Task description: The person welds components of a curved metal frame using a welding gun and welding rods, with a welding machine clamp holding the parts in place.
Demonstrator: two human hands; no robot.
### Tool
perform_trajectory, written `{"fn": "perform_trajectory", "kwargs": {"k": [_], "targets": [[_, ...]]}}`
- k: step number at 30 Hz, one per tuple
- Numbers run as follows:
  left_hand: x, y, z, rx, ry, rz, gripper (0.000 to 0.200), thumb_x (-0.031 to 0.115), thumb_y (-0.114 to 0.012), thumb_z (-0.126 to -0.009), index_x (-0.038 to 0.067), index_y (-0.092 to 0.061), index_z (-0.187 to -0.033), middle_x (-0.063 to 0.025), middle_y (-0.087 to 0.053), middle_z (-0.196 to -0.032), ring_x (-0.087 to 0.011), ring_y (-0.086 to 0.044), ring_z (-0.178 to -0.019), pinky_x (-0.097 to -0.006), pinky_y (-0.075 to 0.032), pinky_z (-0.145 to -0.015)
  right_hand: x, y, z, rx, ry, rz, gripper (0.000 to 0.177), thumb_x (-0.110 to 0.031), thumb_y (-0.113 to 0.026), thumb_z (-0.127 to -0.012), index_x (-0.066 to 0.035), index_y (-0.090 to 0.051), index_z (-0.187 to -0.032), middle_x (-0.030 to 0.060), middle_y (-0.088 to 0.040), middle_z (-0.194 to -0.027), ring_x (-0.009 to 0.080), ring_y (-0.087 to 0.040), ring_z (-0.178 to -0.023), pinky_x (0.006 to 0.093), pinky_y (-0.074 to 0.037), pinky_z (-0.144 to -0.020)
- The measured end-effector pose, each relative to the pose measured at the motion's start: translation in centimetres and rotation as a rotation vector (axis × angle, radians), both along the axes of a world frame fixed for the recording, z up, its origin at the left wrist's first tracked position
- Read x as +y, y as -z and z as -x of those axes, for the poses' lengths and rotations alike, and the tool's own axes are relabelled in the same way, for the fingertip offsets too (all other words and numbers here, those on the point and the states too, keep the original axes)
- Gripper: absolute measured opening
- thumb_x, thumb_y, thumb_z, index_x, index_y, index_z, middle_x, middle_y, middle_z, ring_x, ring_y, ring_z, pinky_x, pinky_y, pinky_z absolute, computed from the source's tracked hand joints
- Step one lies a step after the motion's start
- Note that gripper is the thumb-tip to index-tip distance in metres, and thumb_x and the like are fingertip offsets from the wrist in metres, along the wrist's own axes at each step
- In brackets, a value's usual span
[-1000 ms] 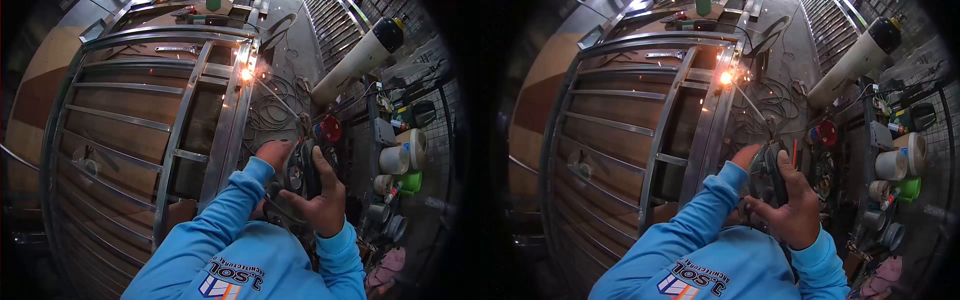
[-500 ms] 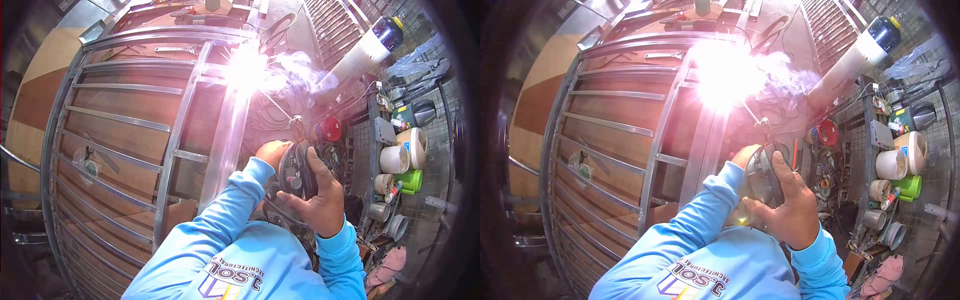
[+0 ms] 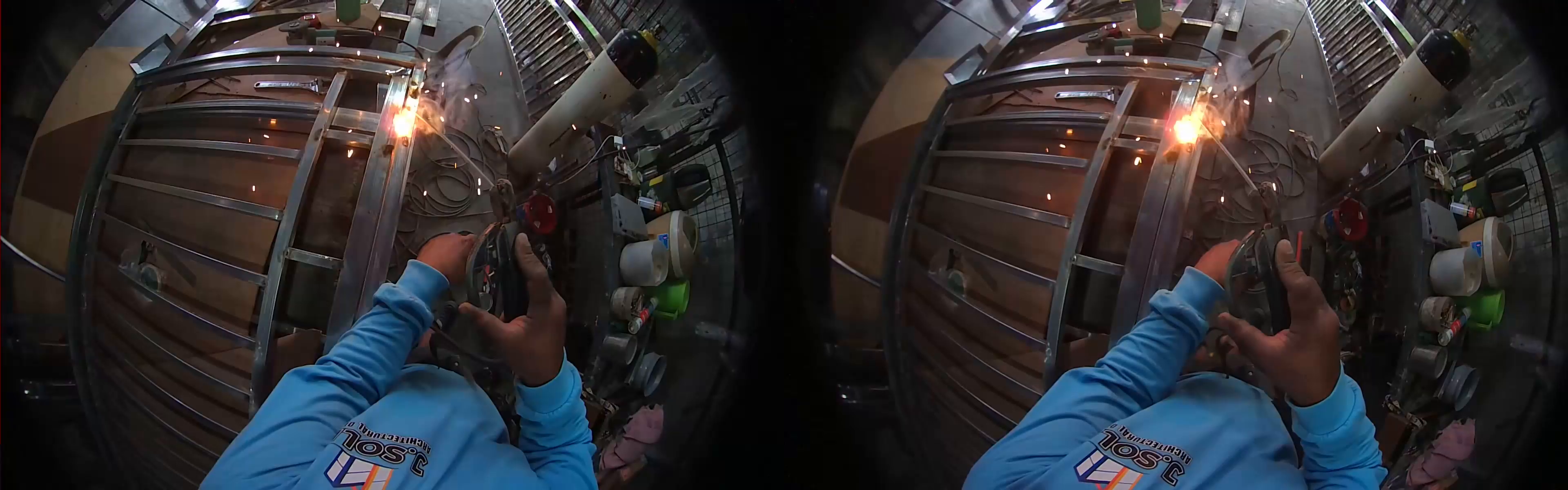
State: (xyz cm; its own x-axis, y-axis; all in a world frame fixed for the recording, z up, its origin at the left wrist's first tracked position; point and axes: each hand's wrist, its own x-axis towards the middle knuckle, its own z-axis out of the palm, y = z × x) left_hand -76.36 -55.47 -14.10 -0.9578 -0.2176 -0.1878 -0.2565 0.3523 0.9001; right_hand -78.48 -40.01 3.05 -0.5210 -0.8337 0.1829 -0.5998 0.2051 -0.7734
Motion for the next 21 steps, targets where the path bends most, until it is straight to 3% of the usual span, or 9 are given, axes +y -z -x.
{"fn": "perform_trajectory", "kwargs": {"k": [4,7,10,16,21], "targets": [[0.5,2.0,0.6,0.14,-0.023,0.099,0.04,0.036,-0.069,-0.084,0.009,-0.071,-0.112,-0.0203,-0.072,-0.108,-0.0413,-0.068,-0.099,-0.0491,-0.054,-0.086,-0.5,0.1,0.3,-0.008,0.019,-0.034,0.099,-0.02,-0.092,-0.073,-0.006,-0.038,-0.154,0.0189,-0.065,-0.13,0.0235,-0.066,-0.116,0.0363,-0.054,-0.099],[0.3,0.6,-0.1,-0.018,-0.01,0.132,0.042,0.039,-0.069,-0.084,0.01,-0.071,-0.115,-0.0207,-0.072,-0.108,-0.0418,-0.068,-0.1,-0.0499,-0.053,-0.088,-0.8,0.4,0.4,0.014,0.023,-0.012,0.098,-0.014,-0.092,-0.072,-0.006,-0.039,-0.153,0.0164,-0.067,-0.127,0.02,-0.067,-0.11,0.0348,-0.055,-0.097],[0.1,1.7,-0.1,0.002,0.002,0.078,0.045,0.042,-0.07,-0.084,0.011,-0.07,-0.117,-0.0209,-0.072,-0.109,-0.0417,-0.067,-0.101,-0.0503,-0.052,-0.089,-1.1,0.8,0.6,-0.008,0.031,-0.036,0.097,-0.008,-0.091,-0.07,-0.007,-0.041,-0.153,0.0149,-0.067,-0.125,0.0167,-0.067,-0.104,0.0331,-0.056,-0.094],[0.6,7.2,2.1,0.167,0.02,0.037,0.035,0.033,-0.071,-0.087,0.01,-0.07,-0.113,-0.0188,-0.072,-0.102,-0.0379,-0.068,-0.095,-0.0475,-0.054,-0.083,-1.8,1.5,0.9,0.013,0.032,-0.045,0.097,-0.003,-0.091,-0.069,-0.009,-0.042,-0.153,0.0121,-0.067,-0.125,0.0136,-0.065,-0.102,0.0305,-0.056,-0.091],[0.8,5.3,1.7,0.268,-0.05,0.091,0.017,0.017,-0.074,-0.082,0.007,-0.071,-0.095,-0.0112,-0.07,-0.088,-0.0262,-0.065,-0.081,-0.04,-0.052,-0.075,-2.2,1.5,0.9,0.012,0.011,-0.018,0.097,-0.002,-0.091,-0.069,-0.009,-0.043,-0.153,0.0117,-0.067,-0.126,0.0129,-0.064,-0.103,0.0296,-0.055,-0.091]]}}
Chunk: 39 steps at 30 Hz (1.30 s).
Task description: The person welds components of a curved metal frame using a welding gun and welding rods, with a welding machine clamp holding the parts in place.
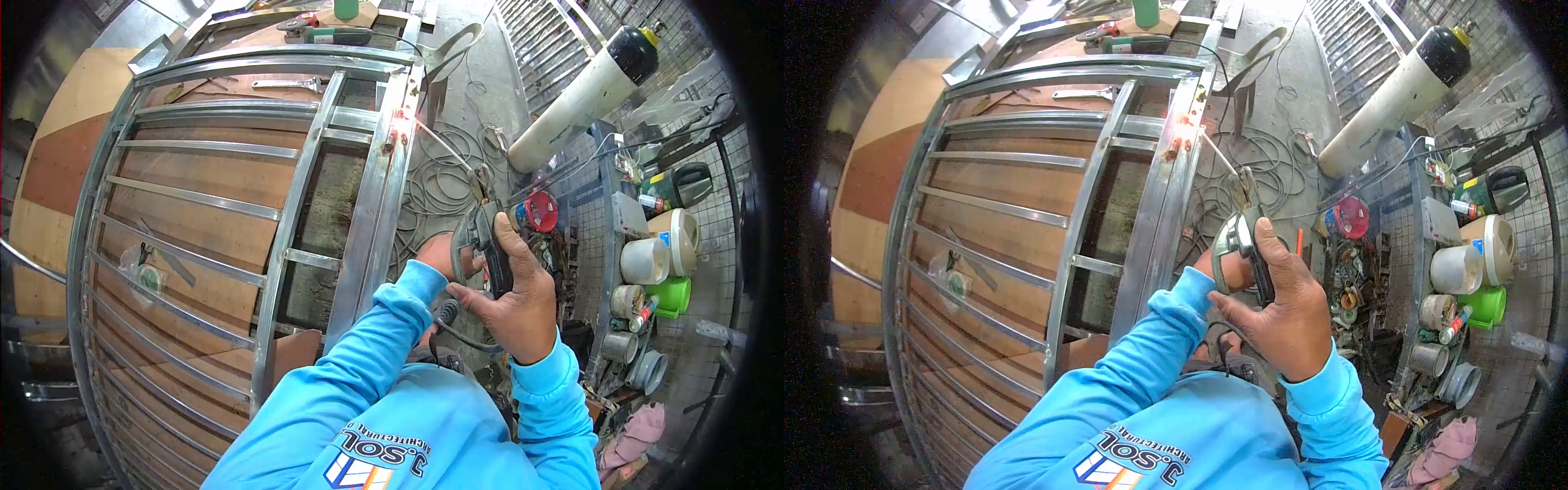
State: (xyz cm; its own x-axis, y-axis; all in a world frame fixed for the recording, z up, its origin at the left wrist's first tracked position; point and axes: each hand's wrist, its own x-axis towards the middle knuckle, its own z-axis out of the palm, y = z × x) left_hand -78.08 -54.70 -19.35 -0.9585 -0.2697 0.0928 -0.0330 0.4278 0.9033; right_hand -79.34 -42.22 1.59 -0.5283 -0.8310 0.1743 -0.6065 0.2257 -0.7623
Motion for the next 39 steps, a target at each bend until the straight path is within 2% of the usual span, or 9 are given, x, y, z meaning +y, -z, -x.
{"fn": "perform_trajectory", "kwargs": {"k": [7,12,15,18,23,26,32,37,39], "targets": [[0.0,-0.7,-0.5,-0.037,-0.003,0.032,0.017,0.022,-0.07,-0.087,0.008,-0.072,-0.097,-0.0096,-0.071,-0.09,-0.0263,-0.066,-0.083,-0.0415,-0.052,-0.078,-0.1,0.1,-0.2,-0.098,0.012,-0.048,0.095,-0.004,-0.091,-0.07,-0.007,-0.042,-0.152,0.0137,-0.066,-0.128,0.014,-0.065,-0.104,0.031,-0.055,-0.093],[1.2,0.0,-0.6,0.044,-0.063,-0.568,0.018,0.022,-0.069,-0.09,0.008,-0.072,-0.101,-0.0076,-0.072,-0.095,-0.0257,-0.067,-0.086,-0.041,-0.053,-0.08,0.2,-0.4,0.0,0.114,-0.016,-0.06,0.092,-0.011,-0.091,-0.073,-0.004,-0.043,-0.151,0.0177,-0.065,-0.131,0.0183,-0.067,-0.109,0.034,-0.057,-0.093],[-0.4,-3.0,-1.2,-0.157,0.065,-0.03,0.034,0.028,-0.067,-0.089,0.013,-0.067,-0.12,-0.0151,-0.073,-0.107,-0.0352,-0.071,-0.096,-0.0437,-0.057,-0.083,0.2,-0.7,-0.1,0.039,-0.004,-0.081,0.092,-0.016,-0.092,-0.072,-0.004,-0.044,-0.15,0.0204,-0.064,-0.132,0.0275,-0.066,-0.119,0.0373,-0.055,-0.098],[-0.4,-0.5,-0.6,-0.16,0.075,-0.167,0.035,0.03,-0.068,-0.088,0.014,-0.068,-0.119,-0.0153,-0.073,-0.106,-0.0356,-0.071,-0.096,-0.0446,-0.056,-0.082,0.2,-1.1,-0.2,0.041,0.002,-0.087,0.094,-0.017,-0.093,-0.07,-0.004,-0.044,-0.15,0.0194,-0.066,-0.13,0.0273,-0.066,-0.118,0.037,-0.055,-0.097],[0.1,-0.5,-0.9,-0.058,-0.01,0.067,0.033,0.034,-0.067,-0.089,0.01,-0.071,-0.11,-0.0174,-0.073,-0.101,-0.0387,-0.069,-0.094,-0.0467,-0.055,-0.082,0.5,0.1,-0.1,0.066,0.014,0.0,0.099,-0.014,-0.093,-0.069,-0.005,-0.041,-0.152,0.0176,-0.067,-0.124,0.0199,-0.068,-0.108,0.0358,-0.057,-0.093],[-0.1,-1.0,-0.9,-0.153,0.004,-0.118,0.033,0.032,-0.069,-0.088,0.01,-0.07,-0.113,-0.0189,-0.072,-0.102,-0.0398,-0.069,-0.095,-0.0478,-0.054,-0.082,0.6,0.0,-0.3,0.01,0.028,-0.012,0.098,-0.012,-0.093,-0.069,-0.006,-0.041,-0.152,0.0142,-0.068,-0.119,0.0166,-0.067,-0.103,0.0327,-0.057,-0.092],[0.0,-0.5,-0.4,-0.085,0.01,0.017,0.02,0.022,-0.071,-0.088,0.008,-0.07,-0.102,-0.0099,-0.071,-0.097,-0.0226,-0.066,-0.09,-0.0395,-0.053,-0.082,0.5,0.3,-0.2,-0.001,0.012,0.004,0.098,-0.013,-0.093,-0.07,-0.008,-0.041,-0.153,0.0123,-0.068,-0.121,0.0133,-0.065,-0.101,0.0301,-0.056,-0.091],[0.1,0.5,0.0,-0.098,0.057,0.043,0.019,0.021,-0.069,-0.09,0.009,-0.072,-0.104,-0.0084,-0.071,-0.099,-0.0235,-0.067,-0.091,-0.041,-0.053,-0.085,0.6,0.6,0.0,-0.002,0.025,-0.031,0.097,-0.015,-0.093,-0.07,-0.009,-0.042,-0.153,0.013,-0.068,-0.12,0.0138,-0.065,-0.102,0.0308,-0.057,-0.09],[0.2,1.5,-0.2,0.027,0.151,-0.31,0.024,0.023,-0.056,-0.101,0.009,-0.066,-0.118,-0.0079,-0.068,-0.113,-0.0209,-0.065,-0.101,-0.0383,-0.052,-0.093,0.4,0.5,0.1,0.058,0.007,-0.011,0.097,-0.016,-0.093,-0.07,-0.011,-0.042,-0.153,0.0141,-0.069,-0.121,0.0151,-0.067,-0.102,0.0306,-0.059,-0.084]]}}
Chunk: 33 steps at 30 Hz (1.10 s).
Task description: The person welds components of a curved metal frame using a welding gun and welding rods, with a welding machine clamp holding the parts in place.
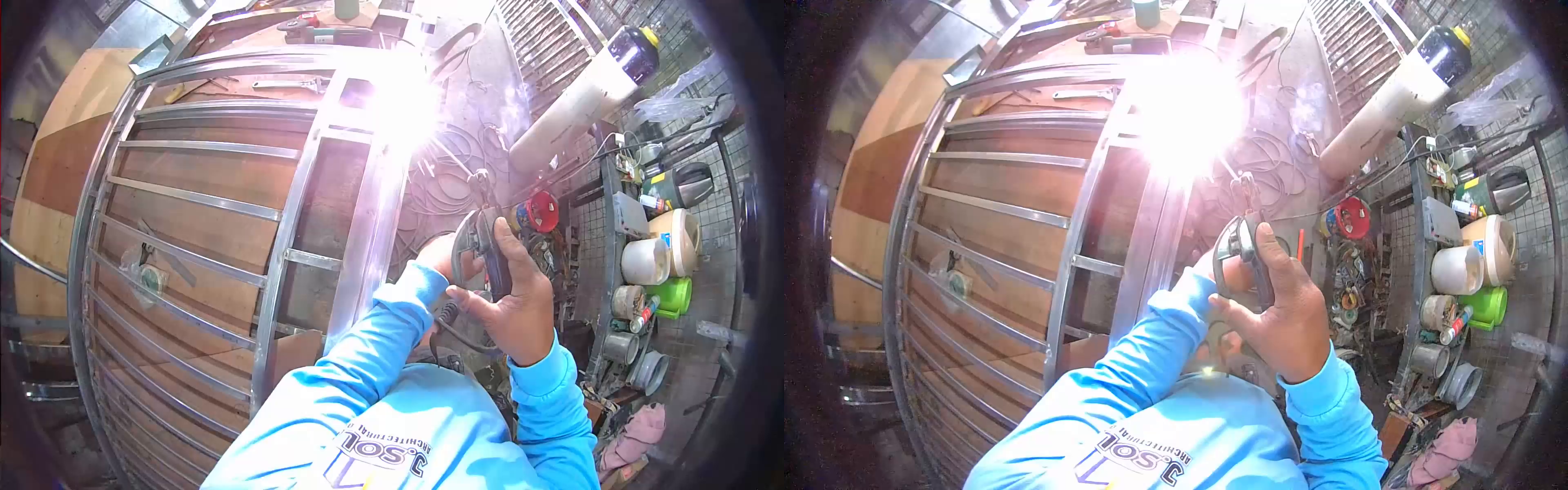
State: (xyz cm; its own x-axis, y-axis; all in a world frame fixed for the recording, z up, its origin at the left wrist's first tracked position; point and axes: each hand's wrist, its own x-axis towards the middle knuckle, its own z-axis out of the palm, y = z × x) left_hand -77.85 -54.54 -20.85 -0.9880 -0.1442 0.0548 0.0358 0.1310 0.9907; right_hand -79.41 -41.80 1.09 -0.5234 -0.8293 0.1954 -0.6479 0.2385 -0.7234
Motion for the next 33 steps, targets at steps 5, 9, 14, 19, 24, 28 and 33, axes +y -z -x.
{"fn": "perform_trajectory", "kwargs": {"k": [5,9,14,19,24,28,33], "targets": [[-0.3,-3.2,-0.6,-0.087,-0.018,-0.176,0.024,0.024,-0.056,-0.102,0.009,-0.065,-0.119,-0.0086,-0.067,-0.115,-0.0177,-0.063,-0.107,-0.0362,-0.051,-0.095,0.1,0.2,0.1,-0.031,-0.015,-0.007,0.096,-0.016,-0.093,-0.071,-0.011,-0.042,-0.153,0.0148,-0.069,-0.12,0.0163,-0.068,-0.101,0.0301,-0.059,-0.082],[-0.6,-5.4,-1.1,-0.115,-0.088,0.271,0.019,0.022,-0.066,-0.094,0.008,-0.071,-0.105,-0.0086,-0.07,-0.101,-0.0205,-0.066,-0.098,-0.0376,-0.052,-0.089,0.3,0.5,0.0,-0.095,-0.026,0.0,0.097,-0.018,-0.091,-0.072,-0.013,-0.04,-0.154,0.0167,-0.067,-0.115,0.0237,-0.071,-0.099,0.0363,-0.059,-0.083],[-1.1,-8.0,-1.0,-0.088,-0.05,0.256,0.021,0.026,-0.066,-0.092,0.01,-0.072,-0.104,-0.0104,-0.07,-0.101,-0.0245,-0.066,-0.096,-0.0398,-0.051,-0.089,0.2,0.1,-0.1,-0.082,-0.03,-0.016,0.098,-0.018,-0.09,-0.073,-0.017,-0.038,-0.156,0.0164,-0.067,-0.113,0.0272,-0.072,-0.096,0.039,-0.06,-0.083],[-0.9,-7.4,-0.7,-0.109,-0.069,0.248,0.021,0.026,-0.067,-0.092,0.011,-0.072,-0.104,-0.0105,-0.07,-0.101,-0.0246,-0.066,-0.096,-0.04,-0.051,-0.089,0.2,0.3,-0.3,-0.066,-0.042,-0.015,0.098,-0.017,-0.09,-0.073,-0.017,-0.038,-0.156,0.0164,-0.067,-0.112,0.0283,-0.072,-0.095,0.0399,-0.059,-0.082],[-0.7,-5.9,-1.2,-0.146,-0.1,0.295,0.022,0.027,-0.067,-0.091,0.011,-0.072,-0.104,-0.0107,-0.07,-0.101,-0.0246,-0.066,-0.096,-0.0401,-0.051,-0.089,0.2,0.4,-0.5,-0.074,-0.026,-0.049,0.097,-0.02,-0.09,-0.073,-0.017,-0.038,-0.156,0.0168,-0.066,-0.111,0.0303,-0.071,-0.096,0.0407,-0.059,-0.082],[-0.5,-5.2,-1.3,-0.169,-0.111,0.3,0.022,0.028,-0.067,-0.091,0.011,-0.073,-0.104,-0.0108,-0.07,-0.101,-0.0247,-0.066,-0.096,-0.0403,-0.051,-0.089,0.1,0.3,-0.5,0.032,-0.038,-0.047,0.098,-0.023,-0.09,-0.073,-0.017,-0.038,-0.155,0.0167,-0.066,-0.109,0.0315,-0.071,-0.095,0.0417,-0.059,-0.083],[-0.6,-4.9,-1.2,-0.178,-0.103,0.317,0.023,0.029,-0.067,-0.09,0.01,-0.073,-0.104,-0.0112,-0.07,-0.1,-0.025,-0.066,-0.095,-0.0407,-0.051,-0.088,-0.1,-0.1,-0.8,0.039,-0.031,-0.069,0.098,-0.023,-0.091,-0.072,-0.017,-0.039,-0.155,0.0171,-0.065,-0.107,0.0319,-0.071,-0.095,0.0417,-0.059,-0.081]]}}
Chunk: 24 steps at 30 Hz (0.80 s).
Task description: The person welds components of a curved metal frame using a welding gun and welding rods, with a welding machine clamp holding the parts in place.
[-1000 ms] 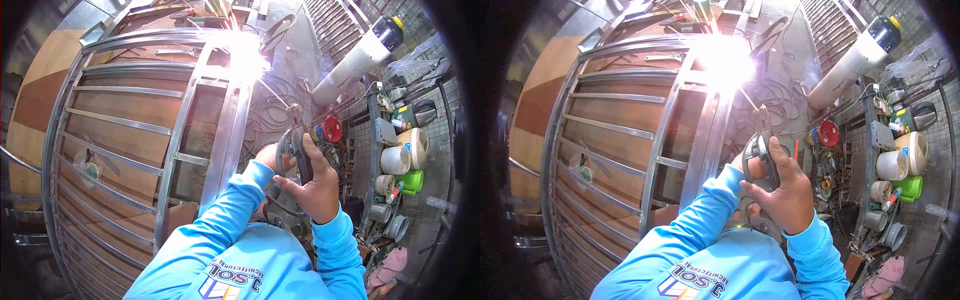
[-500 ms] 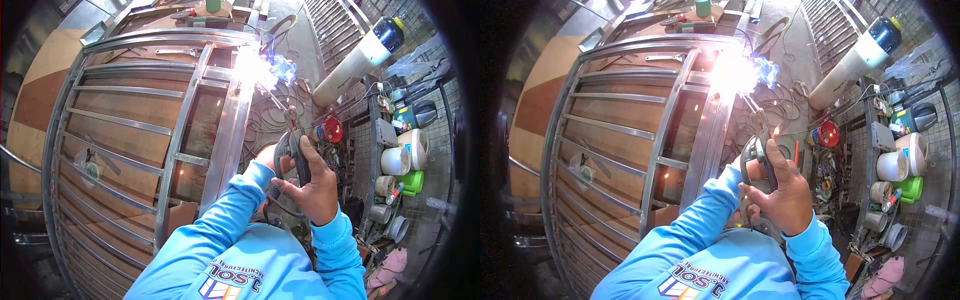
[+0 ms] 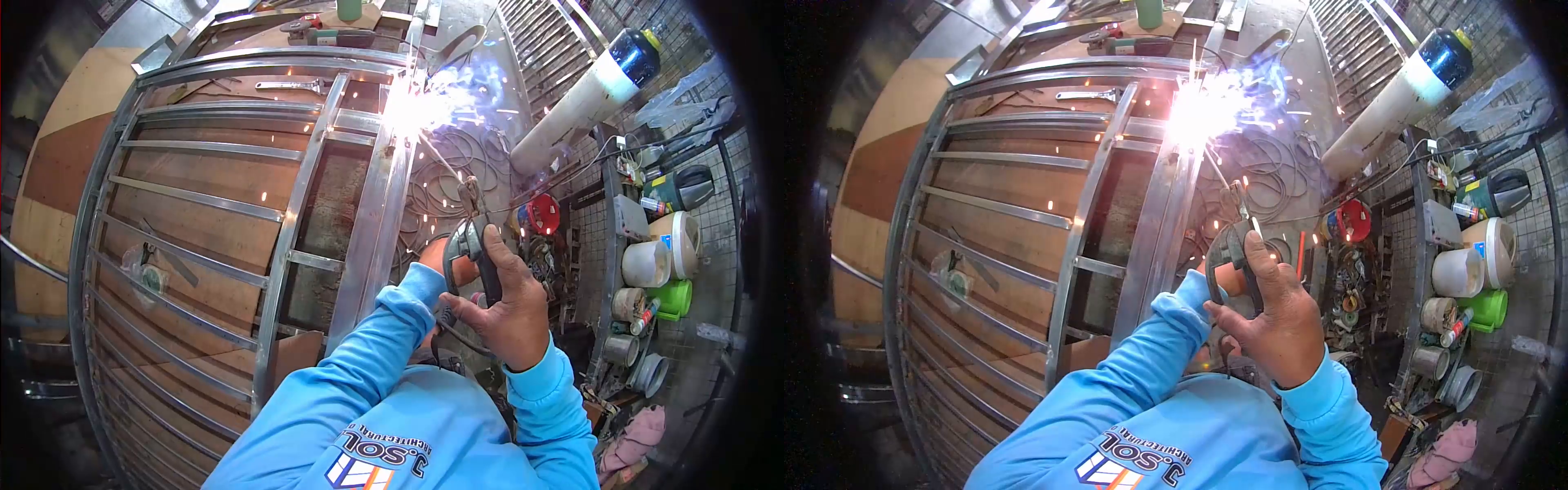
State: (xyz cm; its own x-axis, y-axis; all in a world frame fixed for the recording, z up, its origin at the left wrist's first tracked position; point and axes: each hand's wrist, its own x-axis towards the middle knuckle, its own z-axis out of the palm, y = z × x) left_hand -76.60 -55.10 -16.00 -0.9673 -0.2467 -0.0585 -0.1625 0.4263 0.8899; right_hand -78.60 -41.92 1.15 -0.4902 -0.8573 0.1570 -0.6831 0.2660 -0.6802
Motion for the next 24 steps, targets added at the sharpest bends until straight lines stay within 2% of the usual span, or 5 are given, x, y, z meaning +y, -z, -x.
{"fn": "perform_trajectory", "kwargs": {"k": [9,19,22,24], "targets": [[0.2,-1.3,-0.1,0.009,-0.045,0.009,0.021,0.025,-0.067,-0.089,0.009,-0.072,-0.101,-0.0115,-0.071,-0.099,-0.0272,-0.066,-0.094,-0.0411,-0.051,-0.085,-0.3,-0.6,-0.4,0.025,-0.007,-0.042,0.097,-0.023,-0.091,-0.072,-0.016,-0.04,-0.154,0.0176,-0.065,-0.107,0.0322,-0.071,-0.093,0.0405,-0.059,-0.08],[0.5,3.1,0.8,0.093,-0.056,0.096,0.019,0.022,-0.066,-0.09,0.009,-0.072,-0.102,-0.0112,-0.07,-0.099,-0.0278,-0.066,-0.093,-0.0405,-0.051,-0.085,-0.3,0.1,0.2,-0.025,0.02,0.054,0.1,-0.021,-0.091,-0.071,-0.016,-0.039,-0.155,0.0175,-0.065,-0.106,0.0315,-0.069,-0.091,0.0413,-0.058,-0.079],[0.8,2.3,0.1,0.08,-0.091,0.034,0.018,0.02,-0.067,-0.088,0.009,-0.071,-0.102,-0.0106,-0.07,-0.098,-0.0279,-0.066,-0.092,-0.0401,-0.052,-0.084,-0.2,0.1,0.0,-0.053,0.022,0.023,0.099,-0.021,-0.091,-0.071,-0.016,-0.039,-0.155,0.0179,-0.065,-0.106,0.0317,-0.069,-0.092,0.0412,-0.058,-0.079],[0.7,-0.1,-0.6,0.054,-0.117,-0.046,0.019,0.019,-0.066,-0.088,0.01,-0.071,-0.104,-0.0106,-0.07,-0.099,-0.0279,-0.066,-0.092,-0.0398,-0.052,-0.085,-0.2,0.0,0.0,-0.033,0.009,0.025,0.099,-0.021,-0.091,-0.072,-0.016,-0.039,-0.155,0.0176,-0.065,-0.106,0.0319,-0.069,-0.091,0.0414,-0.058,-0.078]]}}
